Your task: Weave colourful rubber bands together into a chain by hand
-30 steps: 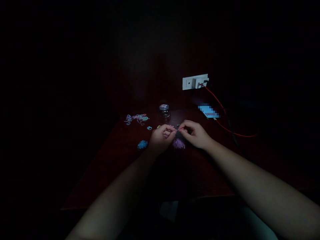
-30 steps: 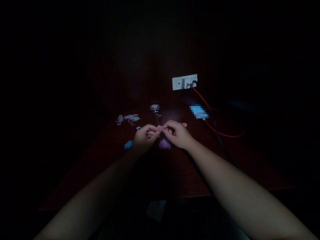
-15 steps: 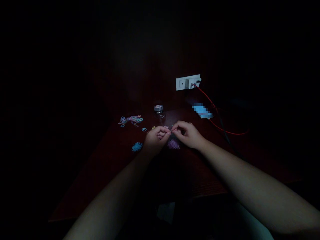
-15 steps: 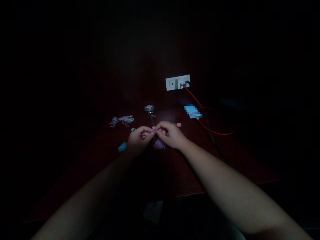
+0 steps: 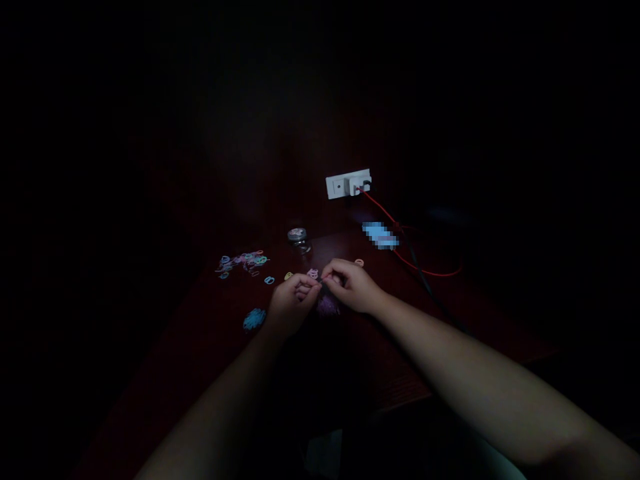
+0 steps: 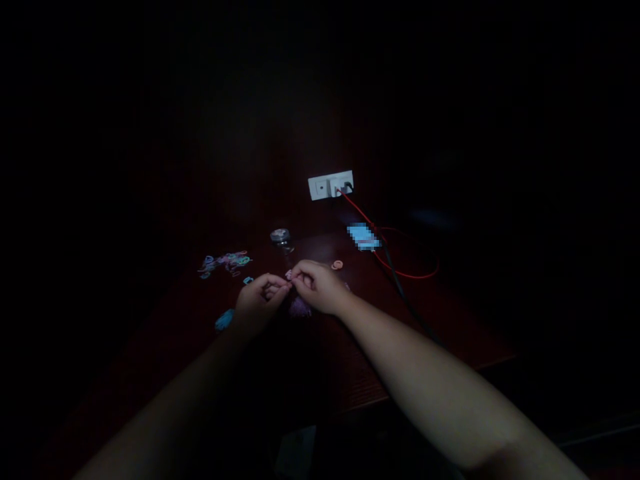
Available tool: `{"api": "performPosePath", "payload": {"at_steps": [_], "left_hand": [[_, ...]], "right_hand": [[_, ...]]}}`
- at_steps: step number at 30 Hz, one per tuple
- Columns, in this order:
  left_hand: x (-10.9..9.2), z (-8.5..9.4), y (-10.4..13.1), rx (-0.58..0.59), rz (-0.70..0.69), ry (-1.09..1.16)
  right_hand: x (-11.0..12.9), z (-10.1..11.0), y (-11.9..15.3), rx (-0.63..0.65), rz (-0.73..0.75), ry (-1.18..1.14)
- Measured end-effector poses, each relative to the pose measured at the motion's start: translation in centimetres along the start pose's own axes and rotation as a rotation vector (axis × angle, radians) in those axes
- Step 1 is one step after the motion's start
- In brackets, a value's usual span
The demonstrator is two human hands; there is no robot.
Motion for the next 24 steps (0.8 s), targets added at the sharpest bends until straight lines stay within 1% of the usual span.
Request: {"api": "performPosePath", "payload": {"at_steps": [4,7,14,20,24], "left_hand": [[-0.02,-0.1,0.05,0.049,0.029,0.006],[-0.13,-0.05,0.1,0.069,0.038,0.015],[-0.19,0.05,0.11,-0.003,0.062,0.068],[-0.63,0.11,0.23,0.001,0.058,0.058],[-0.95,0.12,0.21,0.004,0.051,0.046]], "right_hand": [[0.42,-0.19,-0.03,0.019,0.006,-0.026],[0.54,-0.35,-0.01,0.021,-0.02,-0.038],[0.2,-0.6,0.1,0.044,-0.073,-0.094],[0.52,-0.53,0.05,0.098,-0.091,-0.105],[0.4,-0.5,-0.04,0.089,-0.073,-0.058]]}}
Point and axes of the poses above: each hand's wrist, its own y-axis away from the middle knuckle, its own z-axis out of the back of the hand, x = y × z, the point moved 1 cm from there along -y, towards the middle knuckle, and after that the axes turned 4 degrees about -z, right-handed, at the moved point
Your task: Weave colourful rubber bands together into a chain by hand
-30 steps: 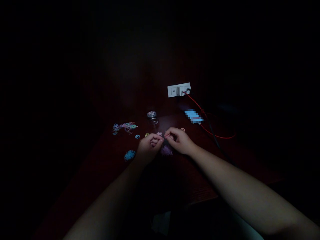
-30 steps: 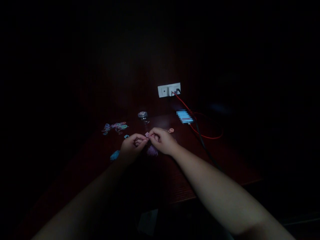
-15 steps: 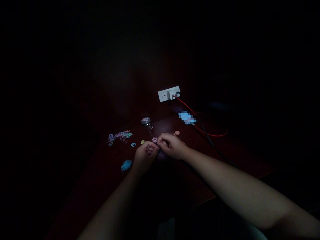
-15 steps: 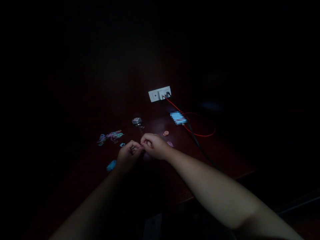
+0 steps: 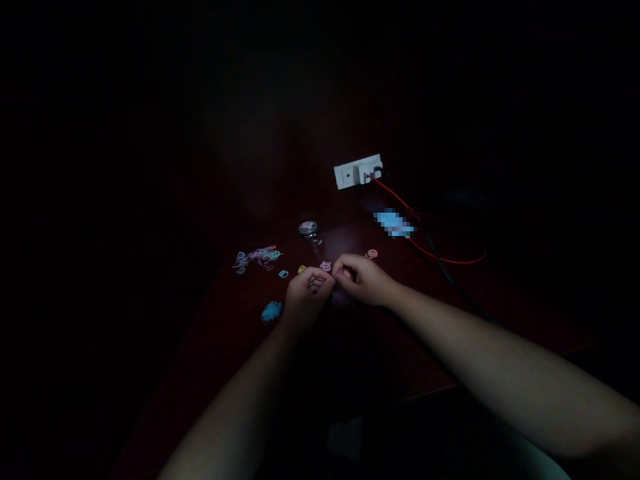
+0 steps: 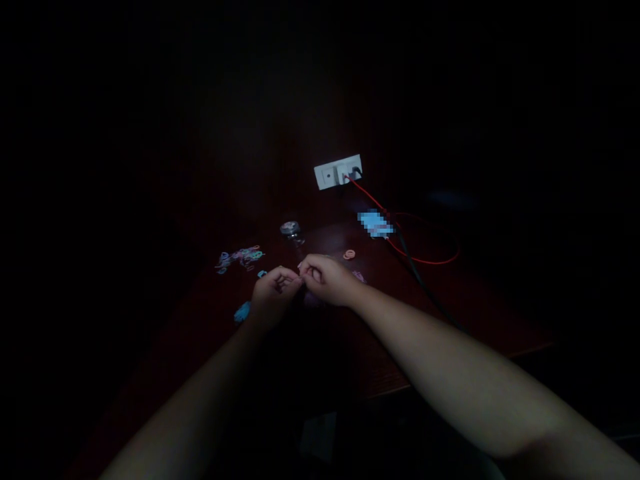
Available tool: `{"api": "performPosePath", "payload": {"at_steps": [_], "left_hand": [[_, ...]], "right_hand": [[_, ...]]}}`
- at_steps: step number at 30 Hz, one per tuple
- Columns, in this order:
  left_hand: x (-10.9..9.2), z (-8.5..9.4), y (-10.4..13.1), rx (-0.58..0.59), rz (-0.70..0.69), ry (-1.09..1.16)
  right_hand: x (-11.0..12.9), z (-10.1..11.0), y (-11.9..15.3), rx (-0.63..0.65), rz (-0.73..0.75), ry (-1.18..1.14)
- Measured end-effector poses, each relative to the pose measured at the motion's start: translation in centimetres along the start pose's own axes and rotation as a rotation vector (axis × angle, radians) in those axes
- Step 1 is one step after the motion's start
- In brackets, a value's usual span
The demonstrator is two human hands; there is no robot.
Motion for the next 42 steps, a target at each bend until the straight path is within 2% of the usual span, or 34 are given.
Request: {"api": "performPosePath", "payload": {"at_steps": [15,21,25,42], "left_hand": [[-0.15,-0.21,0.03,-0.052,-0.041,-0.025],[0.41,-0.19,-0.09,-0.052,-0.081,-0.022],[0.75,-0.22,-0.12,-0.048,-0.106,-0.003],[0.74,-0.01,-0.18,-0.077,-0.081,0.0]], "right_hand": [[-0.55,0.38,0.02,-0.024,0.008,0.05],[-0.72,0.39,-0.01,0.031,0.034,0.026],[-0.71,0.42,-0.05,0.007,0.056,0.091],[-0.52,0.7,-0.15,-0.031,0.054,0.065]]}}
Point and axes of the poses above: each hand's wrist, its own y-axis away from the middle knuckle, its own z-axis out of the back of the hand, x = y × z, the point moved 1 cm from there along -y, towards the middle knuckle, and after that the axes turned 4 degrees about -z, right-handed, at the moved point
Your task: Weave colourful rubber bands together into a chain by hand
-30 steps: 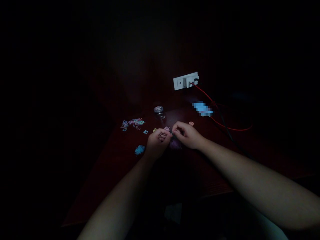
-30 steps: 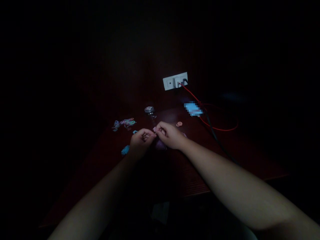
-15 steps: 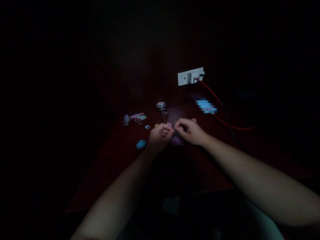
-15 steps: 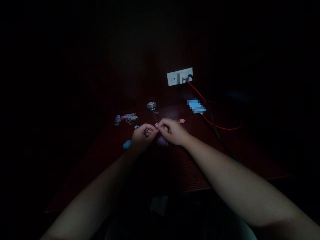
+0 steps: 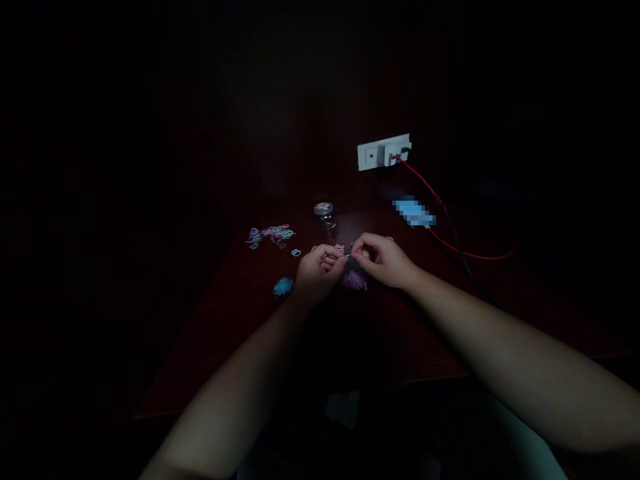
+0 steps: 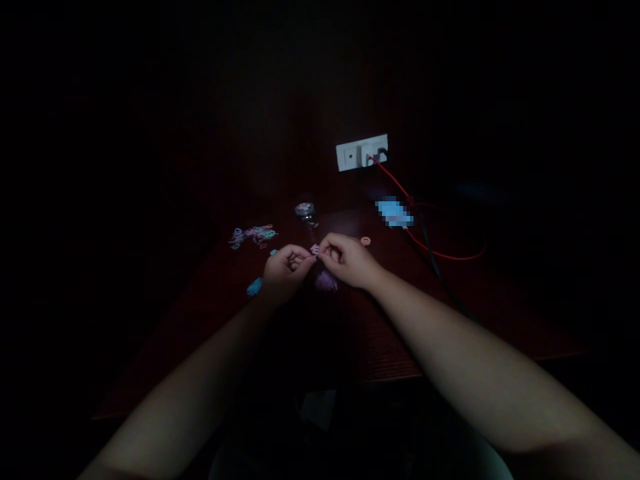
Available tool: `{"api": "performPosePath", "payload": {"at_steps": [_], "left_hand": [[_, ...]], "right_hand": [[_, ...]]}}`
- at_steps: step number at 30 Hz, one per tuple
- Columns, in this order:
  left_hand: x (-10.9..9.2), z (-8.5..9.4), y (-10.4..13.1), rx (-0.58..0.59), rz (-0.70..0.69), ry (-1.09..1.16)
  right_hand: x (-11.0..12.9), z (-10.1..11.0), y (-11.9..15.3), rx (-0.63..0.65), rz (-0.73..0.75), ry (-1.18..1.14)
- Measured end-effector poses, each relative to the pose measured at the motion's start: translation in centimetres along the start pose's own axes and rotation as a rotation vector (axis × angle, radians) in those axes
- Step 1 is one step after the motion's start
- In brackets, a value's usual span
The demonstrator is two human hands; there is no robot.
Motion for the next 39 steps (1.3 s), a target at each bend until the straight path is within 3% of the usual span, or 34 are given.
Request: {"api": "performPosePath", "payload": {"at_steps": [20,39], "left_hand": [[0.42,-0.01,-0.24,-0.014,0.001,0.028],[-0.34,0.36,-0.11,0.055,0.017,-0.035]], "right_hand": [[-1.0,0.15,-0.29,-0.085,0.067,-0.007],[-0.01,0.21,-0.2,-0.023,0.041,-0.057]]}}
Point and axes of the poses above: each hand's wrist, its own y-axis away from the middle knuckle, its own z-axis out of the back of the hand, x = y × z, the point moved 1 cm from there along -y, towards the middle knuckle, and after that the axes turned 4 degrees about -z, right-handed, at the moved point
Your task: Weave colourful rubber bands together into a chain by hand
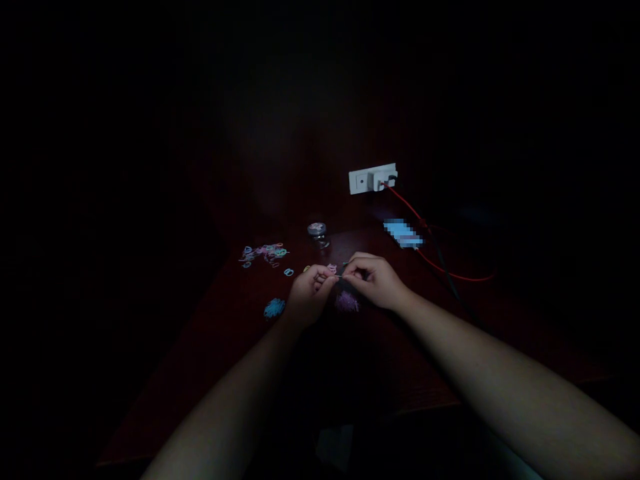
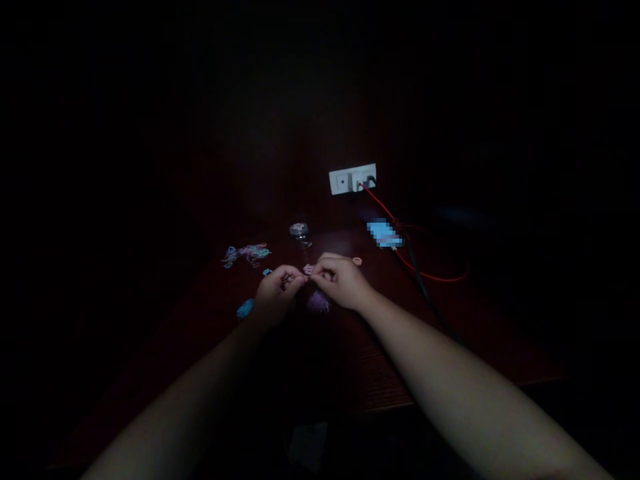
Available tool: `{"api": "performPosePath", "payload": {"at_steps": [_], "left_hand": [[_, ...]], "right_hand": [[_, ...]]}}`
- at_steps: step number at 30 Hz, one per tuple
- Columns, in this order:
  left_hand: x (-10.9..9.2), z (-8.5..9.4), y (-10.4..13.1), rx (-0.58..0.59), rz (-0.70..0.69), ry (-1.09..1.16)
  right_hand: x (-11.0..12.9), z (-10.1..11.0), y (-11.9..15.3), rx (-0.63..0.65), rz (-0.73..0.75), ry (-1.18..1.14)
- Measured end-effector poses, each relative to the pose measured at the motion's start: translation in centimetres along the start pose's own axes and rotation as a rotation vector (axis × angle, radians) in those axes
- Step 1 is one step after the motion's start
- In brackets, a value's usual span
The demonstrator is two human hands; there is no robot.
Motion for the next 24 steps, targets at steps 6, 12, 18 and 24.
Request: {"api": "performPosePath", "payload": {"at_steps": [6,12,18,24], "left_hand": [[-0.2,0.2,0.0,-0.006,-0.01,-0.029],[0.5,-0.1,0.0,0.021,-0.011,0.006],[0.6,0.0,-0.1,-0.019,-0.015,0.003],[0.9,-0.1,-0.2,-0.005,-0.008,0.018]], "right_hand": [[0.1,0.0,0.0,-0.012,0.002,0.063],[0.2,0.0,0.1,-0.003,0.007,0.094],[0.0,-0.1,0.1,0.014,-0.018,0.092],[0.0,0.0,0.1,0.022,-0.028,0.075]]}}
Point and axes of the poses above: each hand's wrist, its own y-axis away from the middle knuckle, its own z-axis out of the back of the hand, x = y × z, the point moved 1 cm from there along -y, towards the middle knuckle, and after that the axes turned 4 degrees about -z, right-handed, at the moved point
